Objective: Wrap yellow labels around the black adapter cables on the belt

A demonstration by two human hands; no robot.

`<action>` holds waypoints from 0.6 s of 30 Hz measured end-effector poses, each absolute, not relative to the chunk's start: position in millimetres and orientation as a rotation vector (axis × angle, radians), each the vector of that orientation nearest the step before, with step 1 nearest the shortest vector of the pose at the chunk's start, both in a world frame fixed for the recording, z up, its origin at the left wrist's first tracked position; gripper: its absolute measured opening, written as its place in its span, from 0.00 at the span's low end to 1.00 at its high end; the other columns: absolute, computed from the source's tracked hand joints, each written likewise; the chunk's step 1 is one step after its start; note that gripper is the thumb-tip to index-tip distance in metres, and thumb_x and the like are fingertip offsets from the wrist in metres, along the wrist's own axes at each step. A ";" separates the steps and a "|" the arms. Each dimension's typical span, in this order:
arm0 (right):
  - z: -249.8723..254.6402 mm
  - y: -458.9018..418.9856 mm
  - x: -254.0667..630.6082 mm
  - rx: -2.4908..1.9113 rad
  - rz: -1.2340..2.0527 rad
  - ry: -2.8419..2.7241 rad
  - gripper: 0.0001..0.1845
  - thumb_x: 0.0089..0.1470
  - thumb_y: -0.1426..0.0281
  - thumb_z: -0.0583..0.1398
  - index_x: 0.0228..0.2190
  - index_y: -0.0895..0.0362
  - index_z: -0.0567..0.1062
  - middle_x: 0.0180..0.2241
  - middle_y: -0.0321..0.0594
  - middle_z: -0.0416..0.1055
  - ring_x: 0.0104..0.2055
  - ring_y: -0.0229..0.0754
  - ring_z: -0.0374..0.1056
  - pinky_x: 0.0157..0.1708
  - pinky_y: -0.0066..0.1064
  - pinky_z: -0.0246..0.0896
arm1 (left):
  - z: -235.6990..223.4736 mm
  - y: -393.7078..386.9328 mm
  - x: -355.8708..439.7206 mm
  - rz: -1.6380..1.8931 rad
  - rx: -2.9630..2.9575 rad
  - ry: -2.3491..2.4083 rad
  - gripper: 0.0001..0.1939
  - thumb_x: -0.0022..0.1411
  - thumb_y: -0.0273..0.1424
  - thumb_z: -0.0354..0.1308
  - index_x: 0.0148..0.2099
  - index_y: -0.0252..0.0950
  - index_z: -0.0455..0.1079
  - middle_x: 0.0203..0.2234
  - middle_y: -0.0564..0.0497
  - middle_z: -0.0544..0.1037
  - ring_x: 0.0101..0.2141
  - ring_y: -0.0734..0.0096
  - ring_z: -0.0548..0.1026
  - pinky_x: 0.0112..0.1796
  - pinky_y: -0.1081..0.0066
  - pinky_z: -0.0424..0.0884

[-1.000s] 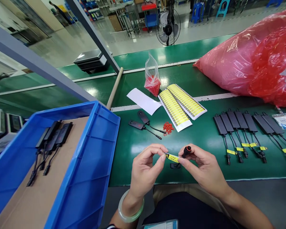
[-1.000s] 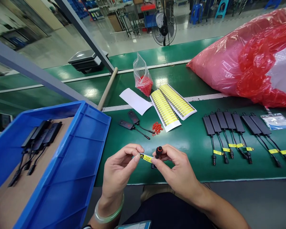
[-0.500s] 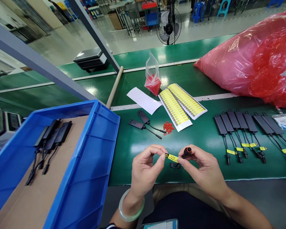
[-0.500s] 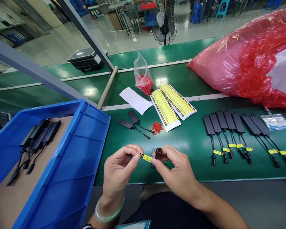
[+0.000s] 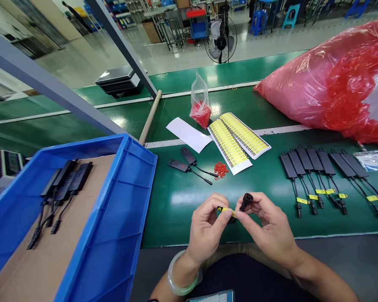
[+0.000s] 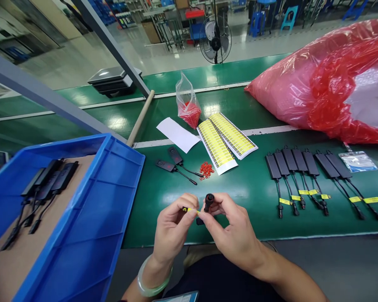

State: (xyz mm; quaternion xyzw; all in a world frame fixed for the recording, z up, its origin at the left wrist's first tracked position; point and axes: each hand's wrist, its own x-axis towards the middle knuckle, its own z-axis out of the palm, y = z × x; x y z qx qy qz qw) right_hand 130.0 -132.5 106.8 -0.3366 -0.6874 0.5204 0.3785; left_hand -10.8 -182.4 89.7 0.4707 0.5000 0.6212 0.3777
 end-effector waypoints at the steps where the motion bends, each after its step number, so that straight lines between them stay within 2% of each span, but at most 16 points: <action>1: 107.0 -131.6 132.2 -0.870 1.336 -1.761 0.07 0.58 0.71 0.61 0.39 0.53 0.69 0.33 0.35 0.75 0.33 0.36 0.73 0.35 0.26 0.72 | 90.2 -181.3 -12.1 1.638 1.211 1.294 0.09 0.65 0.29 0.57 0.30 0.36 0.68 0.25 0.52 0.68 0.30 0.70 0.67 0.32 0.70 0.65; 6: 116.2 -97.5 156.6 -0.935 1.173 -1.831 0.04 0.59 0.70 0.61 0.38 0.52 0.72 0.34 0.37 0.74 0.34 0.39 0.72 0.37 0.29 0.71 | 89.8 -174.5 -38.9 1.959 1.047 1.446 0.09 0.64 0.30 0.57 0.29 0.37 0.67 0.24 0.52 0.66 0.30 0.70 0.66 0.34 0.69 0.65; 9: 131.5 -57.0 173.4 -0.829 0.996 -2.024 0.04 0.58 0.68 0.61 0.37 0.51 0.75 0.35 0.38 0.76 0.37 0.43 0.72 0.41 0.34 0.69 | 84.0 -173.1 -52.0 1.875 1.056 1.483 0.10 0.63 0.31 0.58 0.28 0.37 0.67 0.24 0.53 0.66 0.30 0.70 0.66 0.33 0.70 0.64; 13: 143.1 -17.6 190.2 -0.531 0.973 -2.602 0.14 0.61 0.72 0.55 0.41 0.48 0.79 0.39 0.36 0.77 0.41 0.44 0.73 0.42 0.35 0.67 | 73.8 -172.4 -54.1 1.684 1.141 1.565 0.12 0.63 0.34 0.58 0.28 0.37 0.66 0.24 0.53 0.67 0.29 0.70 0.67 0.31 0.71 0.64; 16: 128.9 -12.4 207.4 -0.531 0.911 -2.988 0.18 0.55 0.80 0.54 0.34 0.49 0.81 0.34 0.36 0.78 0.38 0.45 0.73 0.37 0.33 0.66 | 65.7 -166.0 -53.5 1.546 1.247 1.655 0.10 0.64 0.33 0.57 0.29 0.36 0.67 0.25 0.52 0.69 0.29 0.70 0.67 0.32 0.72 0.64; 18: 111.4 -14.8 220.5 -0.783 0.826 -3.013 0.18 0.48 0.83 0.57 0.26 0.50 0.81 0.27 0.35 0.78 0.33 0.44 0.74 0.31 0.30 0.64 | 57.7 -156.6 -52.7 1.449 1.396 1.716 0.08 0.64 0.31 0.56 0.30 0.36 0.68 0.26 0.52 0.71 0.30 0.70 0.69 0.33 0.72 0.65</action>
